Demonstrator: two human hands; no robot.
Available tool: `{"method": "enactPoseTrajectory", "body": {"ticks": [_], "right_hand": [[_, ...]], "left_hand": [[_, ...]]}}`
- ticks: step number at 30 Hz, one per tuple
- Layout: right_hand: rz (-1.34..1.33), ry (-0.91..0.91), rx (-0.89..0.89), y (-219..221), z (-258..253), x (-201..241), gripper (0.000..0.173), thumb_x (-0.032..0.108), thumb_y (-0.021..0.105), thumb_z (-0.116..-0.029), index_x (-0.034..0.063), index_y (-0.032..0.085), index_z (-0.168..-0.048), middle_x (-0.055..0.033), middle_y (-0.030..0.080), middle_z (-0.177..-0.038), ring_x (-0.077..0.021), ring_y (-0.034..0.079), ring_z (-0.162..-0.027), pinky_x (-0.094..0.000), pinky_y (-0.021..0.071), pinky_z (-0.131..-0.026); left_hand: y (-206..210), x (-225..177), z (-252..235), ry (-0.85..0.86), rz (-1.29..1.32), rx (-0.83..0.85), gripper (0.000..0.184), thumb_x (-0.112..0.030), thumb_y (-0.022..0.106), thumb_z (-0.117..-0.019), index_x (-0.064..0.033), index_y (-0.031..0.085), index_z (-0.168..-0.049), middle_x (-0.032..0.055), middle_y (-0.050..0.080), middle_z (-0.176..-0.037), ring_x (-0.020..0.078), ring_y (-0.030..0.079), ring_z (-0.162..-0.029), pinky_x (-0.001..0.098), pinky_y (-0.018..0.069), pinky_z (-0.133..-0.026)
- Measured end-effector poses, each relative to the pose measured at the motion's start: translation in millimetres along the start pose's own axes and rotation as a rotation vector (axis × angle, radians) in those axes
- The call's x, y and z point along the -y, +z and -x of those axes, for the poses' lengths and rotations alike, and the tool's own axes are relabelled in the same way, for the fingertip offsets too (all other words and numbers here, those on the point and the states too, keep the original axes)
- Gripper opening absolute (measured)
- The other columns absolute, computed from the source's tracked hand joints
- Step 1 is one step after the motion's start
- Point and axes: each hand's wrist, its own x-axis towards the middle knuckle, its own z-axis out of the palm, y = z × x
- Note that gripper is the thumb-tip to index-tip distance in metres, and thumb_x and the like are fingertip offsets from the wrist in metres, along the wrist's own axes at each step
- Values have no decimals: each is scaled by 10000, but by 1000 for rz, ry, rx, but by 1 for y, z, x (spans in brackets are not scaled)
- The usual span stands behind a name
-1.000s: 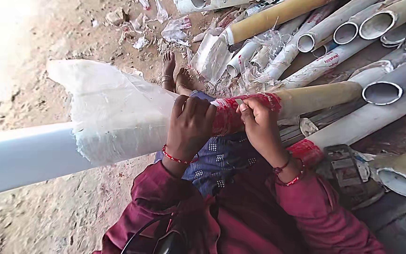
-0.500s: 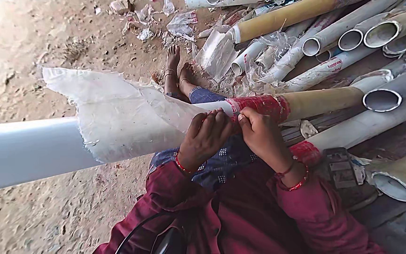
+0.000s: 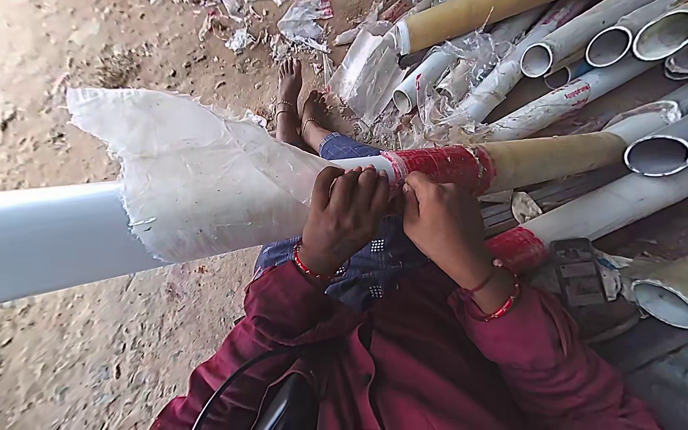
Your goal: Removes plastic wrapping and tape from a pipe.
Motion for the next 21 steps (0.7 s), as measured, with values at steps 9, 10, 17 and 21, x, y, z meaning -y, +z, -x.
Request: {"method": "enactPoseTrajectory", "body": {"ticks": [9,10,17,21], "right_hand": [[-75,94,-10,10,14,4,150,106,557,-980,32,660,-900,-79,544,-579,-268,602,-543,-407,420,-473],[-75,102,-22,13,17,5,146,103,557,-973,31,664,-904,-78,543,-574,-265,603,-541,-407,421,-472],[-148,176,333,30,48,11,278,132,498,-1027,-10,729,-1087,-181,712,-808,-359,720,-804,-506,531,-688],[-98,12,-439,28,28,-17,229,129,513,-1025,17,707,-978,-106,659,-713,-238,638,-596,-378,458,-498]], "left_hand": [[-1,-2,-9,-108,62,83,126,-62,605,-942,-37,727,-963,115,717,-881,300,650,-800,458,445,-900],[0,-2,-10,-113,65,94,119,-59,610,-930,-38,724,-956,116,714,-870,303,650,-794,462,446,-895],[5,7,-19,-133,63,133,89,-97,619,-928,-49,688,-898,123,672,-779,331,637,-754,485,441,-861],[6,22,-38,-213,200,294,154,-178,649,-938,-44,723,-948,144,702,-816,368,676,-866,514,468,-868]]}}
